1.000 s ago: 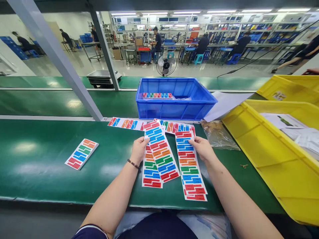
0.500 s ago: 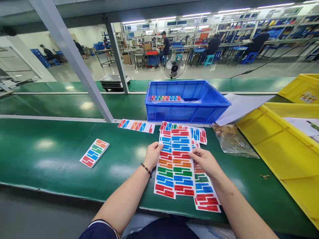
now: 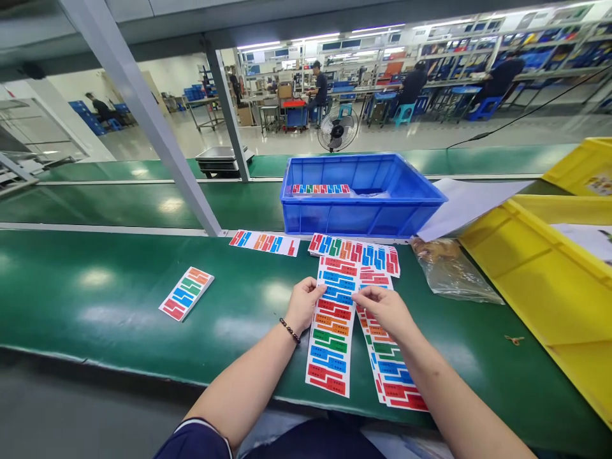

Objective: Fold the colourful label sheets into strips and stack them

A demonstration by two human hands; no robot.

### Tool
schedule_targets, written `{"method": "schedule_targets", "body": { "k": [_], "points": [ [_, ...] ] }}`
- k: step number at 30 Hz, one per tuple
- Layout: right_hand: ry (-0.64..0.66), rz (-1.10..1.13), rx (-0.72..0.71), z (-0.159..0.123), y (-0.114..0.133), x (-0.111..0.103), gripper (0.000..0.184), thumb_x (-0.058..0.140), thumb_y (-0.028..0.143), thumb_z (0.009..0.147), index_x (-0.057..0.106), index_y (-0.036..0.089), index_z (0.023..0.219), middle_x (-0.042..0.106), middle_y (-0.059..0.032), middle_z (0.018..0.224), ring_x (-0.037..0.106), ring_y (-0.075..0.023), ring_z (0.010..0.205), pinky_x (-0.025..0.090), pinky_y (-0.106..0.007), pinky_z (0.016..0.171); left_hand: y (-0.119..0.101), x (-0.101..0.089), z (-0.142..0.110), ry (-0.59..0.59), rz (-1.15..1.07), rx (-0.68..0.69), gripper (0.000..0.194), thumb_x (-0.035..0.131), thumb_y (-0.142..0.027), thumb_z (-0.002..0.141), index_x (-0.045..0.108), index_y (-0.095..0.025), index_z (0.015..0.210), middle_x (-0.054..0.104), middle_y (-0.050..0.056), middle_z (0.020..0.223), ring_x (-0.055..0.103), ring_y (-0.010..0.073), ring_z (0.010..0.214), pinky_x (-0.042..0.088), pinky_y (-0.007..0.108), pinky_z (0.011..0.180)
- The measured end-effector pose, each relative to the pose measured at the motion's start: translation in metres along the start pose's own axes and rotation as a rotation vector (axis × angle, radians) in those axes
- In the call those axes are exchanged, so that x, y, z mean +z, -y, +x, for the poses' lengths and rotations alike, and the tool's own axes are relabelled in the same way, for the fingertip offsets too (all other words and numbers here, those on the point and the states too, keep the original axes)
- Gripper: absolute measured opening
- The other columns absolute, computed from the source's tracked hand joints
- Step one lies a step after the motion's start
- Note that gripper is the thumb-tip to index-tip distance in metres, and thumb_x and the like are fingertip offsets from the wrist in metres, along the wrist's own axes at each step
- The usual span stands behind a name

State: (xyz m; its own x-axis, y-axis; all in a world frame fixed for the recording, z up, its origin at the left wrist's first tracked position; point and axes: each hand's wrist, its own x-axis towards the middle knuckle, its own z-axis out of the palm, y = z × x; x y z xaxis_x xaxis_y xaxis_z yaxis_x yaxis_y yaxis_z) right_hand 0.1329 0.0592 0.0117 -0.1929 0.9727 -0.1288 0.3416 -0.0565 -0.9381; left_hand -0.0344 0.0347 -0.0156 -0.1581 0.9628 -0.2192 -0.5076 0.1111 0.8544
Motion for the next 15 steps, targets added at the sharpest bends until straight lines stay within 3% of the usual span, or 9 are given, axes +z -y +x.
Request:
{"method": "schedule_targets", "body": {
  "k": [4, 15],
  "points": [
    [-0.024, 0.133, 0.029, 0.008, 0.000, 0.006, 0.029, 0.070, 0.041, 0.052, 0.053, 0.018, 0.048, 0.053, 0.0040, 0.045, 0.045, -0.0096, 0.044, 0.039, -0.025, 0.048, -0.001, -0.004, 0.003, 0.001, 0.021, 0.004, 0.044, 0.076, -0.047, 0.045, 0.045, -0.016, 0.052, 0.048, -0.007, 0.046, 0.045, 0.0067, 0.045, 0.039, 0.022, 0.051],
    [0.084, 0.205, 0.131, 0.017, -0.012, -0.007, 0.027, 0.072, 0.039, 0.047, 0.065, 0.017, 0.061, 0.062, 0.0004, 0.052, 0.051, -0.0120, 0.044, 0.041, -0.027, 0.047, -0.002, -0.011, 0.010, -0.076, 0.101, 0.058, 0.035, 0.073, -0.041, 0.050, 0.048, -0.016, 0.050, 0.047, -0.007, 0.046, 0.041, 0.0064, 0.046, 0.035, 0.021, 0.050]
  ]
}}
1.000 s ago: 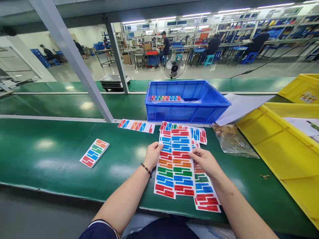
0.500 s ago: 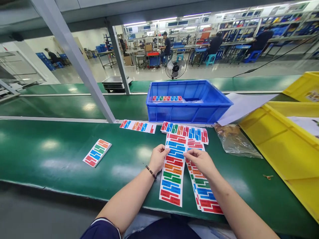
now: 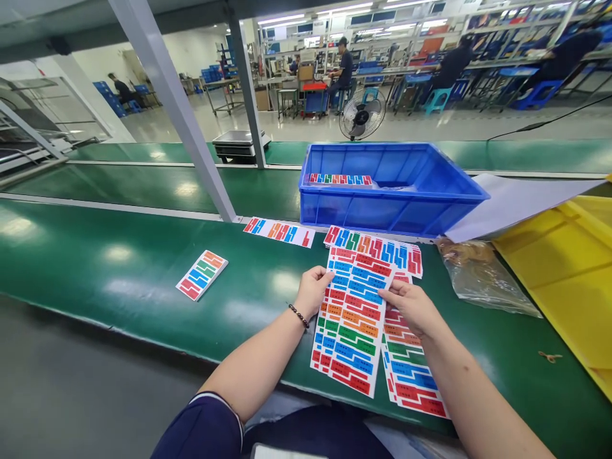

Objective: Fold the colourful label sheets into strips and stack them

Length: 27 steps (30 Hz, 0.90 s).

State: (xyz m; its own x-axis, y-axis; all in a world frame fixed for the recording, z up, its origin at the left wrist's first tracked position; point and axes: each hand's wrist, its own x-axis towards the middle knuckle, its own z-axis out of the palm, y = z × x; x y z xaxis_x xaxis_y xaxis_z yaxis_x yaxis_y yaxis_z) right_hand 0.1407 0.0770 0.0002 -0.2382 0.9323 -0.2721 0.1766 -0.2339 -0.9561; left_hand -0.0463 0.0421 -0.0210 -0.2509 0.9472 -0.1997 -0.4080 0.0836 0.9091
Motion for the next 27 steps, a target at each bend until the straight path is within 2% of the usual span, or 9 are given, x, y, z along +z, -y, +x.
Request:
{"method": "schedule_targets", "body": {
  "k": [4, 10, 13, 16, 20, 22, 24, 26, 27],
  "points": [
    [0.057, 0.061, 0.050, 0.005, -0.004, 0.000, 0.028, 0.074, 0.036, 0.047, 0.067, 0.016, 0.065, 0.065, -0.0002, 0.054, 0.055, -0.0131, 0.048, 0.045, -0.027, 0.050, 0.000, 0.000, 0.001, -0.007, 0.015, 0.013, 0.035, 0.072, -0.041, 0.051, 0.047, -0.016, 0.050, 0.045, -0.007, 0.045, 0.039, 0.0061, 0.046, 0.034, 0.021, 0.050],
    [0.074, 0.076, 0.053, 0.005, -0.005, 0.012, 0.021, 0.073, 0.035, 0.050, 0.064, 0.018, 0.059, 0.064, 0.0009, 0.051, 0.055, -0.0122, 0.044, 0.047, -0.026, 0.048, 0.001, 0.000, -0.001, 0.021, 0.008, 0.007, 0.034, 0.073, -0.040, 0.050, 0.049, -0.016, 0.051, 0.049, -0.006, 0.049, 0.043, 0.0072, 0.049, 0.037, 0.022, 0.053],
    [0.071, 0.095, 0.068, 0.002, 0.001, 0.012, 0.018, 0.071, 0.033, 0.051, 0.063, 0.020, 0.061, 0.067, -0.0006, 0.056, 0.062, -0.0168, 0.052, 0.051, -0.029, 0.052, 0.001, -0.001, 0.000, 0.017, -0.009, -0.001, 0.035, 0.071, -0.043, 0.053, 0.048, -0.016, 0.051, 0.047, -0.006, 0.048, 0.042, 0.0070, 0.049, 0.036, 0.021, 0.052],
    [0.070, 0.121, 0.108, -0.001, 0.007, 0.000, 0.017, 0.069, 0.029, 0.051, 0.063, 0.021, 0.065, 0.070, -0.0036, 0.063, 0.066, -0.0235, 0.060, 0.053, -0.034, 0.054, 0.001, -0.003, 0.002, 0.007, -0.026, -0.014, 0.033, 0.070, -0.041, 0.054, 0.049, -0.016, 0.052, 0.047, -0.006, 0.048, 0.042, 0.0069, 0.048, 0.036, 0.022, 0.051],
    [0.037, 0.114, 0.156, -0.001, 0.008, -0.033, 0.024, 0.070, 0.026, 0.048, 0.062, 0.021, 0.071, 0.071, -0.0055, 0.066, 0.066, -0.0268, 0.061, 0.052, -0.037, 0.053, 0.001, -0.004, 0.005, -0.018, -0.047, -0.022, 0.030, 0.072, -0.035, 0.051, 0.050, -0.015, 0.052, 0.048, -0.006, 0.047, 0.043, 0.0068, 0.047, 0.036, 0.022, 0.051],
    [-0.011, 0.016, 0.147, 0.000, 0.006, -0.047, 0.026, 0.069, 0.026, 0.048, 0.061, 0.022, 0.072, 0.070, -0.0055, 0.064, 0.066, -0.0261, 0.060, 0.052, -0.038, 0.055, 0.001, -0.003, 0.006, -0.026, -0.066, -0.026, 0.030, 0.072, -0.035, 0.050, 0.049, -0.016, 0.051, 0.047, -0.006, 0.047, 0.043, 0.0066, 0.046, 0.037, 0.022, 0.051],
    [-0.161, -0.162, 0.042, 0.001, 0.004, -0.052, 0.027, 0.069, 0.026, 0.048, 0.061, 0.021, 0.073, 0.069, -0.0058, 0.068, 0.065, -0.0255, 0.065, 0.050, -0.038, 0.059, 0.001, -0.002, 0.005, -0.022, -0.091, -0.035, 0.032, 0.073, -0.035, 0.050, 0.047, -0.016, 0.051, 0.048, -0.006, 0.047, 0.044, 0.0066, 0.046, 0.038, 0.023, 0.051],
    [-0.332, -0.342, -0.108, -0.001, 0.003, -0.045, 0.028, 0.070, 0.028, 0.048, 0.061, 0.021, 0.074, 0.068, -0.0066, 0.075, 0.063, -0.0252, 0.072, 0.048, -0.037, 0.064, 0.002, 0.000, 0.003, -0.007, -0.116, -0.044, 0.034, 0.074, -0.037, 0.048, 0.047, -0.016, 0.052, 0.049, -0.006, 0.047, 0.046, 0.0071, 0.046, 0.039, 0.024, 0.053],
    [-0.367, -0.399, -0.162, -0.003, 0.003, -0.037, 0.027, 0.070, 0.032, 0.049, 0.062, 0.020, 0.073, 0.067, -0.0066, 0.077, 0.062, -0.0245, 0.073, 0.047, -0.036, 0.065, 0.002, 0.001, 0.002, 0.002, -0.125, -0.047, 0.035, 0.074, -0.037, 0.047, 0.047, -0.016, 0.053, 0.050, -0.006, 0.048, 0.046, 0.0074, 0.047, 0.040, 0.024, 0.053]
  ]
}}
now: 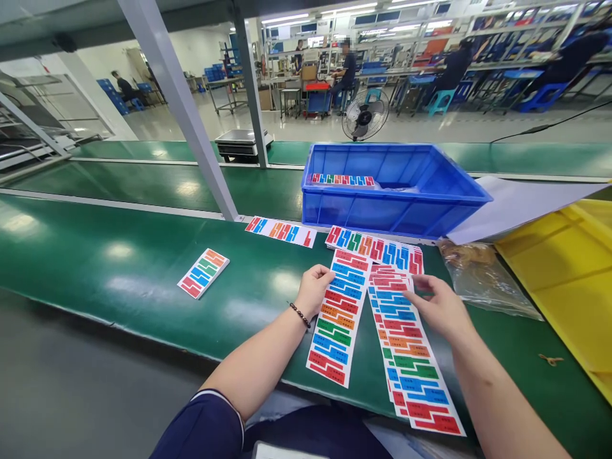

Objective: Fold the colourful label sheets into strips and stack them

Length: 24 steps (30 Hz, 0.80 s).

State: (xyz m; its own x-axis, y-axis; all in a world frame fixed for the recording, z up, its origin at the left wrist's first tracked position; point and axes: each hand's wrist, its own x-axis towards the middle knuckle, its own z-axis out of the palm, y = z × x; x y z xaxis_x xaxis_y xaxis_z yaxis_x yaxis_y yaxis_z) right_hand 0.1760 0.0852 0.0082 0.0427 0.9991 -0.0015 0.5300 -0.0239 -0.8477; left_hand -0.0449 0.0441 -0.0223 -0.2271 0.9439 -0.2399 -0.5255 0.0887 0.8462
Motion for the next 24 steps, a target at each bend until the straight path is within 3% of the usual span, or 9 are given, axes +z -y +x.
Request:
{"method": "schedule_targets", "body": {
  "k": [1, 5, 8, 16, 20, 24],
  "points": [
    [0.018, -0.017, -0.034, -0.005, 0.004, 0.008, 0.027, 0.069, 0.036, 0.051, 0.063, 0.020, 0.071, 0.067, -0.0062, 0.076, 0.061, -0.0233, 0.072, 0.046, -0.035, 0.065, 0.000, 0.001, -0.001, 0.010, -0.006, -0.003, 0.036, 0.075, -0.038, 0.047, 0.048, -0.016, 0.054, 0.051, -0.006, 0.048, 0.047, 0.0076, 0.047, 0.041, 0.024, 0.054],
    [0.289, 0.124, -0.013, -0.020, 0.018, 0.038, 0.030, 0.067, 0.047, 0.056, 0.060, 0.018, 0.055, 0.060, -0.0008, 0.054, 0.053, -0.0152, 0.052, 0.043, -0.029, 0.054, 0.000, 0.002, -0.005, 0.043, -0.005, -0.011, 0.039, 0.078, -0.039, 0.043, 0.049, -0.016, 0.054, 0.052, -0.005, 0.048, 0.048, 0.0078, 0.047, 0.041, 0.024, 0.054],
    [0.279, 0.238, 0.048, -0.021, 0.021, 0.049, 0.034, 0.072, 0.048, 0.051, 0.056, 0.018, 0.050, 0.058, 0.0008, 0.048, 0.050, -0.0122, 0.046, 0.041, -0.026, 0.049, -0.001, 0.001, -0.005, 0.056, -0.002, -0.017, 0.039, 0.078, -0.039, 0.042, 0.050, -0.015, 0.055, 0.053, -0.005, 0.049, 0.049, 0.0077, 0.047, 0.041, 0.024, 0.053],
    [0.341, 0.334, 0.115, -0.016, 0.023, 0.047, 0.034, 0.076, 0.044, 0.046, 0.052, 0.019, 0.045, 0.054, 0.0030, 0.041, 0.048, -0.0111, 0.041, 0.041, -0.026, 0.047, 0.002, 0.002, -0.004, 0.057, -0.002, -0.039, 0.039, 0.078, -0.040, 0.043, 0.050, -0.015, 0.054, 0.053, -0.005, 0.048, 0.049, 0.0078, 0.047, 0.041, 0.024, 0.053],
    [0.384, 0.350, 0.140, -0.012, 0.019, 0.043, 0.029, 0.075, 0.041, 0.047, 0.059, 0.017, 0.048, 0.062, -0.0004, 0.048, 0.053, -0.0135, 0.045, 0.045, -0.029, 0.051, 0.002, 0.000, -0.002, 0.035, 0.007, -0.041, 0.036, 0.077, -0.038, 0.045, 0.050, -0.015, 0.053, 0.052, -0.005, 0.047, 0.048, 0.0076, 0.046, 0.040, 0.023, 0.051],
    [0.399, 0.376, 0.166, -0.006, 0.015, 0.033, 0.027, 0.075, 0.039, 0.045, 0.062, 0.016, 0.052, 0.060, 0.0005, 0.046, 0.051, -0.0120, 0.041, 0.044, -0.028, 0.047, -0.001, -0.003, 0.000, -0.006, 0.004, -0.022, 0.035, 0.076, -0.037, 0.046, 0.049, -0.016, 0.052, 0.051, -0.005, 0.047, 0.046, 0.0072, 0.045, 0.039, 0.022, 0.050]
  ]
}}
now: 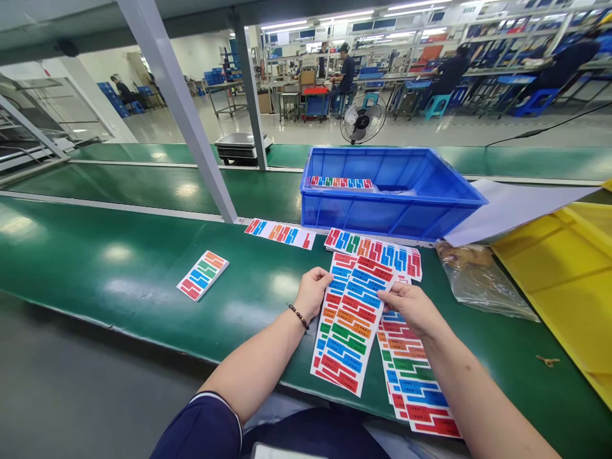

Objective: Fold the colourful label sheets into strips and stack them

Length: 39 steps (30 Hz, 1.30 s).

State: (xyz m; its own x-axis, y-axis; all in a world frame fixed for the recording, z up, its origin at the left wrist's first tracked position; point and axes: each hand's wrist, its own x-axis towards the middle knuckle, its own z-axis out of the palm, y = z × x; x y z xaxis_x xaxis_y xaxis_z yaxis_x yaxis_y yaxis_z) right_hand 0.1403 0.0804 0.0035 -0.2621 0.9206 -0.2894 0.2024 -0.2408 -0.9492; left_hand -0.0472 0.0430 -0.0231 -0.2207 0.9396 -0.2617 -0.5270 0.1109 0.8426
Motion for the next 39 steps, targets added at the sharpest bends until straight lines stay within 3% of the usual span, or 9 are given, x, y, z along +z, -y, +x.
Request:
{"method": "schedule_targets", "body": {
  "k": [4, 9, 14, 17, 20, 25, 29, 34, 39],
  "points": [
    [0.022, 0.025, 0.025, 0.002, 0.000, -0.011, 0.030, 0.077, 0.039, 0.042, 0.062, 0.015, 0.052, 0.058, 0.0008, 0.043, 0.048, -0.0103, 0.038, 0.040, -0.026, 0.042, -0.002, 0.000, 0.001, -0.024, -0.011, 0.019, 0.034, 0.075, -0.036, 0.046, 0.048, -0.016, 0.052, 0.051, -0.005, 0.047, 0.046, 0.0073, 0.046, 0.039, 0.023, 0.051],
    [0.122, 0.012, 0.061, 0.002, 0.005, -0.028, 0.033, 0.076, 0.038, 0.046, 0.066, 0.015, 0.069, 0.068, -0.0058, 0.062, 0.061, -0.0200, 0.054, 0.047, -0.032, 0.052, -0.004, 0.000, 0.001, -0.048, -0.014, 0.044, 0.032, 0.075, -0.035, 0.047, 0.049, -0.016, 0.052, 0.051, -0.006, 0.047, 0.046, 0.0070, 0.046, 0.039, 0.023, 0.052],
    [0.095, -0.162, 0.098, 0.004, 0.007, -0.055, 0.046, 0.074, 0.038, 0.047, 0.065, 0.016, 0.087, 0.070, -0.0087, 0.070, 0.064, -0.0257, 0.063, 0.049, -0.036, 0.056, -0.004, 0.000, 0.002, -0.062, -0.012, 0.056, 0.032, 0.074, -0.035, 0.048, 0.049, -0.016, 0.053, 0.050, -0.006, 0.047, 0.045, 0.0065, 0.045, 0.039, 0.023, 0.052],
    [-0.151, -0.404, -0.005, 0.005, 0.005, -0.053, 0.052, 0.072, 0.039, 0.047, 0.063, 0.016, 0.092, 0.069, -0.0092, 0.075, 0.063, -0.0279, 0.072, 0.048, -0.039, 0.065, -0.001, 0.001, 0.002, -0.052, -0.013, 0.055, 0.032, 0.073, -0.035, 0.050, 0.048, -0.016, 0.053, 0.048, -0.007, 0.047, 0.045, 0.0064, 0.046, 0.038, 0.022, 0.051],
    [-0.364, -0.548, -0.202, 0.002, 0.004, -0.028, 0.043, 0.068, 0.043, 0.051, 0.065, 0.017, 0.084, 0.067, -0.0085, 0.080, 0.061, -0.0264, 0.077, 0.046, -0.037, 0.068, 0.001, 0.002, 0.000, -0.028, -0.013, 0.048, 0.033, 0.073, -0.035, 0.051, 0.047, -0.016, 0.053, 0.048, -0.007, 0.047, 0.045, 0.0065, 0.046, 0.038, 0.021, 0.051],
    [-0.016, -0.315, -0.144, -0.003, 0.003, 0.014, 0.033, 0.065, 0.050, 0.057, 0.058, 0.018, 0.054, 0.059, -0.0003, 0.052, 0.054, -0.0151, 0.051, 0.042, -0.028, 0.053, -0.002, 0.005, -0.005, 0.027, 0.004, 0.032, 0.035, 0.074, -0.037, 0.049, 0.047, -0.016, 0.055, 0.050, -0.006, 0.048, 0.045, 0.0065, 0.046, 0.039, 0.021, 0.051],
    [0.013, -0.178, -0.106, -0.001, 0.002, 0.021, 0.036, 0.069, 0.050, 0.052, 0.052, 0.018, 0.047, 0.055, 0.0023, 0.046, 0.051, -0.0128, 0.047, 0.042, -0.028, 0.052, -0.003, 0.005, -0.006, 0.038, 0.016, 0.025, 0.035, 0.074, -0.038, 0.048, 0.048, -0.015, 0.054, 0.050, -0.006, 0.048, 0.045, 0.0067, 0.046, 0.038, 0.021, 0.050],
    [0.113, -0.114, -0.062, -0.003, 0.009, 0.005, 0.033, 0.069, 0.049, 0.051, 0.061, 0.017, 0.059, 0.064, -0.0014, 0.056, 0.057, -0.0161, 0.052, 0.046, -0.031, 0.056, -0.001, 0.001, -0.001, -0.007, 0.030, 0.051, 0.032, 0.073, -0.035, 0.050, 0.048, -0.015, 0.053, 0.049, -0.006, 0.047, 0.043, 0.0059, 0.045, 0.036, 0.020, 0.049],
    [0.156, -0.100, -0.006, -0.001, 0.012, -0.039, 0.043, 0.073, 0.038, 0.051, 0.063, 0.016, 0.086, 0.069, -0.0052, 0.069, 0.058, -0.0162, 0.052, 0.043, -0.027, 0.047, -0.003, -0.003, 0.004, -0.065, 0.029, 0.088, 0.030, 0.070, -0.034, 0.055, 0.046, -0.016, 0.053, 0.047, -0.007, 0.048, 0.042, 0.0058, 0.046, 0.036, 0.020, 0.050]
  ]
}}
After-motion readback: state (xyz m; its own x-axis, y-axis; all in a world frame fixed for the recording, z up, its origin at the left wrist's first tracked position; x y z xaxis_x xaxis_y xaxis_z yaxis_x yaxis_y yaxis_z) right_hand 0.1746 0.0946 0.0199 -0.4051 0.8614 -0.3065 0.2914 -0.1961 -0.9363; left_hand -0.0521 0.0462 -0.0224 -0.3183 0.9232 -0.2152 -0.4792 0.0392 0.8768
